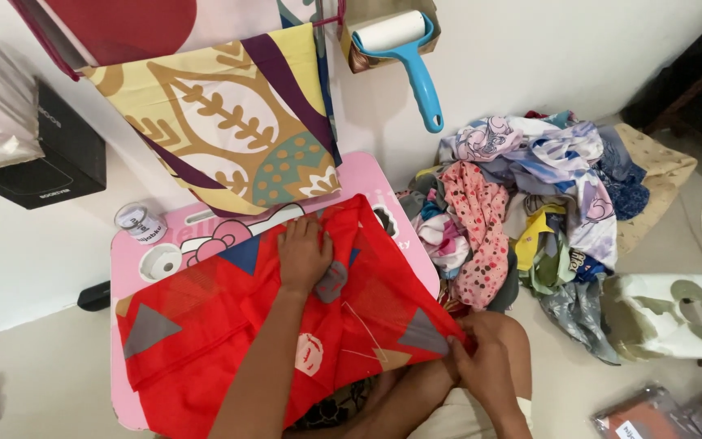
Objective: Folding a red hijab on a small pink table
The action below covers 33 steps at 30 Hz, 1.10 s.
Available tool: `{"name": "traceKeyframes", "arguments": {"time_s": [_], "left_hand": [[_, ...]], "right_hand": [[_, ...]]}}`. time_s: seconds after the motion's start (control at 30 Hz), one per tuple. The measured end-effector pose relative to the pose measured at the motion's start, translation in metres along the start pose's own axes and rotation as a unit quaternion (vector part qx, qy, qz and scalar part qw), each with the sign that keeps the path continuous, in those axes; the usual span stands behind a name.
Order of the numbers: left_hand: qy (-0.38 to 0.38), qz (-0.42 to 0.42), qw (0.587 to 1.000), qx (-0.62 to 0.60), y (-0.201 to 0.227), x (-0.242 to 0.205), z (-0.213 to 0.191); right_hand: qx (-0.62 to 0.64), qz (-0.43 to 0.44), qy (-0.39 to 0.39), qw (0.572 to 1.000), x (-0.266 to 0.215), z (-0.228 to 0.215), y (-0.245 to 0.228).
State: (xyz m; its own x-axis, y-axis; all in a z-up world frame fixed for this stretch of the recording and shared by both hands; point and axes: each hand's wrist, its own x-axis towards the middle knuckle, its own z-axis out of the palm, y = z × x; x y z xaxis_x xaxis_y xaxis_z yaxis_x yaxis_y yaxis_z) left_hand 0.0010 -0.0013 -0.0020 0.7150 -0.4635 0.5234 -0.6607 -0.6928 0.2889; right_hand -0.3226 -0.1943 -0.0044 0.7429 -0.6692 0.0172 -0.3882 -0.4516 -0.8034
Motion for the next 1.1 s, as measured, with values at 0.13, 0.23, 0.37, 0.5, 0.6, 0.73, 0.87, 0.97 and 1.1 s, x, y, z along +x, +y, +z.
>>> {"name": "traceKeyframes", "arguments": {"time_s": [0.13, 0.23, 0.37, 0.5, 0.6, 0.73, 0.87, 0.97, 1.1], "left_hand": [[-0.03, -0.013, 0.999, -0.024, 0.002, 0.003, -0.004], [-0.062, -0.023, 0.996, -0.062, 0.014, 0.002, -0.031], [0.019, -0.047, 0.995, -0.083, 0.03, -0.042, -0.098], [0.091, -0.096, 0.991, -0.017, -0.004, -0.123, -0.141], [0.036, -0.214, 0.973, 0.078, -0.042, -0.169, -0.147], [-0.135, -0.274, 0.943, 0.134, -0.078, -0.177, -0.15], [-0.174, -0.253, 0.946, 0.105, -0.11, -0.153, -0.149], [-0.177, -0.238, 0.951, 0.089, -0.126, -0.127, -0.145], [-0.171, -0.238, 0.953, 0.083, -0.137, -0.105, -0.139]], "right_hand": [[-0.045, -0.045, 0.024, 0.998, 0.01, -0.005, -0.003], [-0.04, -0.134, 0.028, 0.99, 0.026, -0.002, -0.029], [0.006, -0.295, -0.031, 0.955, 0.069, 0.027, -0.056], [-0.013, -0.319, -0.103, 0.942, 0.109, 0.053, -0.111], [-0.1, -0.357, -0.15, 0.917, 0.143, 0.089, -0.111], [-0.219, -0.332, -0.186, 0.899, 0.163, 0.112, -0.102], [-0.25, -0.301, -0.168, 0.905, 0.16, 0.116, -0.109], [-0.266, -0.287, -0.155, 0.907, 0.17, 0.124, -0.114], [-0.276, -0.285, -0.147, 0.906, 0.193, 0.139, -0.113]]}}
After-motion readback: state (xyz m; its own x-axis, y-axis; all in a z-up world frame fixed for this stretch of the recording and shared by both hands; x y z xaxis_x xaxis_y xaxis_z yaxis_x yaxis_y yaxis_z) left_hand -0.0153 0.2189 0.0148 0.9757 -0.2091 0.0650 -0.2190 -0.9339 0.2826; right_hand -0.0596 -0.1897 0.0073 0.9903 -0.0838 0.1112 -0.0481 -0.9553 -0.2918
